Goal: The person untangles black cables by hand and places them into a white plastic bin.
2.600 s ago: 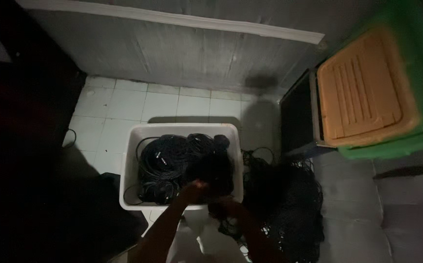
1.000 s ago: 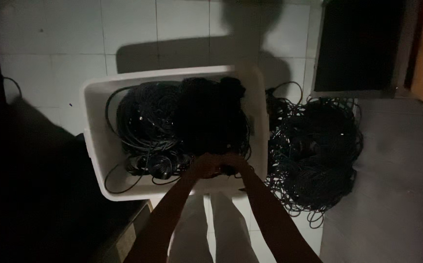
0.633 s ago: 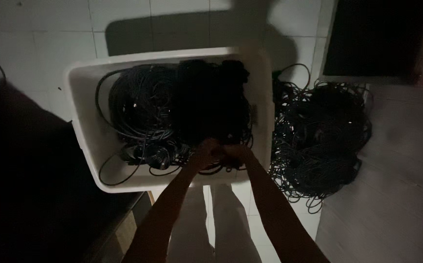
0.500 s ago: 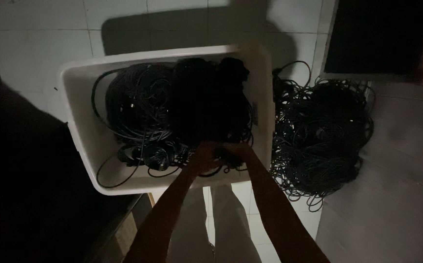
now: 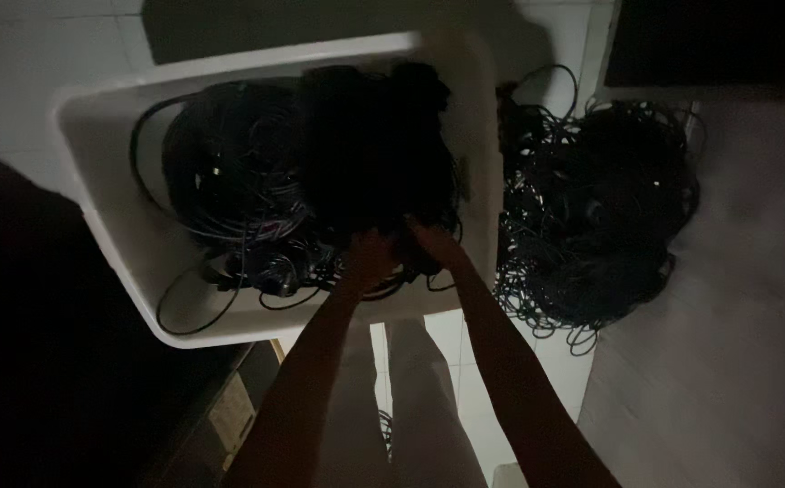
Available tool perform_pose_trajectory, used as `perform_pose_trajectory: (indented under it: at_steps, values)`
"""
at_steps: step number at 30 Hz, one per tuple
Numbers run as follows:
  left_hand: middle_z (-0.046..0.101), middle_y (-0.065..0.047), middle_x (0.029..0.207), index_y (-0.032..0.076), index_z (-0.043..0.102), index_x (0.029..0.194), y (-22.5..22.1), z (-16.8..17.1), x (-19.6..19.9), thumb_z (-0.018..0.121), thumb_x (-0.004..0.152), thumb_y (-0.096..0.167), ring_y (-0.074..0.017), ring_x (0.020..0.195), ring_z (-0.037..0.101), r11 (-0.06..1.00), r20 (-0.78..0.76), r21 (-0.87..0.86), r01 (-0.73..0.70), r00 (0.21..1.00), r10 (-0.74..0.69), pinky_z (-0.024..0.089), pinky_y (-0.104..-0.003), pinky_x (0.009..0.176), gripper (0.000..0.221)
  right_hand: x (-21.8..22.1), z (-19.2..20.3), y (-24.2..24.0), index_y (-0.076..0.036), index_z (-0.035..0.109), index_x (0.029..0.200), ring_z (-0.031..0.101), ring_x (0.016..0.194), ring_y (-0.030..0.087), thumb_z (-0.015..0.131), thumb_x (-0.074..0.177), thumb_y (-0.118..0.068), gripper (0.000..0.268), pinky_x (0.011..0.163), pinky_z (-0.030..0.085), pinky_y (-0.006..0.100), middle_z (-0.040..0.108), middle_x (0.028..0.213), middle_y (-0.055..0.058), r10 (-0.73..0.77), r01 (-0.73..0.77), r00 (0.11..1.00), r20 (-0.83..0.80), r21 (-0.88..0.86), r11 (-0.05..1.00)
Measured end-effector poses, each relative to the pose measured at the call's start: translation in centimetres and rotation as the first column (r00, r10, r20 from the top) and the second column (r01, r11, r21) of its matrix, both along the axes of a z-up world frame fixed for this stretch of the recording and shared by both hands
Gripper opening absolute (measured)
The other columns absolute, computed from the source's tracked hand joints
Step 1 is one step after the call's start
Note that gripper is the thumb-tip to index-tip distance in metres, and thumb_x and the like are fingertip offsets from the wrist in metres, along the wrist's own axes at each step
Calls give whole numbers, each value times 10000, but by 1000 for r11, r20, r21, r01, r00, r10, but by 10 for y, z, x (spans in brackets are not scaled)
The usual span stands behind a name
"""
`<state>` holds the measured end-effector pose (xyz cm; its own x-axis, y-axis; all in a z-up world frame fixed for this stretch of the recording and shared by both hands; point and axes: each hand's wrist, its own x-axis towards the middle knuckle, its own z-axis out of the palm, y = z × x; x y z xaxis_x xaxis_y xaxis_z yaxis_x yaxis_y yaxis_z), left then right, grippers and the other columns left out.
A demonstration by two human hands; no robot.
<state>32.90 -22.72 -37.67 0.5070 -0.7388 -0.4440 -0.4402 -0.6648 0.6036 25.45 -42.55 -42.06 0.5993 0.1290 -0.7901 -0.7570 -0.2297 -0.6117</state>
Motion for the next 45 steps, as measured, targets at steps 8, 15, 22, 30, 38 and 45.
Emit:
perform_pose_trajectory:
  at_steps: [8,15,22,30,38,45]
  values:
    - [663,-148,1279,178,651,1326,6,12,-3,667,820,671,-397,1227,540,999,-8,-25,42,999,-42,309,-669,1035,708,-8,3,9,37,519,1283,570,1047,405,556,1026,-276,407,875,501,499,515,1237,270,149,-131,987,-65,221,966]
    - [661,-146,1287,184,646,1338,5,14,-4,658,821,697,-399,1240,532,999,6,-27,47,999,-47,293,-682,1044,728,-12,0,12,38,502,1305,566,1069,417,555,1025,-251,405,885,500,506,500,1262,274,110,-90,992,-64,251,964]
    - [658,-147,1269,156,655,1308,1,7,-12,649,849,689,-398,1236,526,998,43,31,57,997,-59,279,-682,1054,703,-26,-16,14,38,485,1326,562,1092,429,554,1025,-226,407,894,500,513,484,1287,278,-85,113,988,132,-222,968]
    - [616,-158,1318,144,615,1348,-3,-11,-25,636,880,650,-404,1260,511,992,158,125,-2,987,-17,294,-669,1065,689,-45,-6,42,39,466,1351,558,1117,442,553,1025,-198,413,905,499,521,467,1315,283,-46,359,872,487,-573,737]
    - [574,-169,1368,132,575,1388,-14,-31,-27,623,912,612,-410,1283,497,983,201,182,-31,980,-6,309,-656,1075,678,-53,-5,76,53,205,1596,331,1437,513,523,1043,-360,760,1147,294,569,188,1657,326,-128,333,912,389,-524,784]
    - [537,-178,1411,122,541,1424,3,-37,-27,611,940,579,-415,1304,484,984,154,176,1,988,-28,322,-645,1084,669,-68,-83,84,46,119,1618,165,1531,479,476,1032,-498,876,1251,108,562,144,1673,283,-162,366,901,402,-505,782]
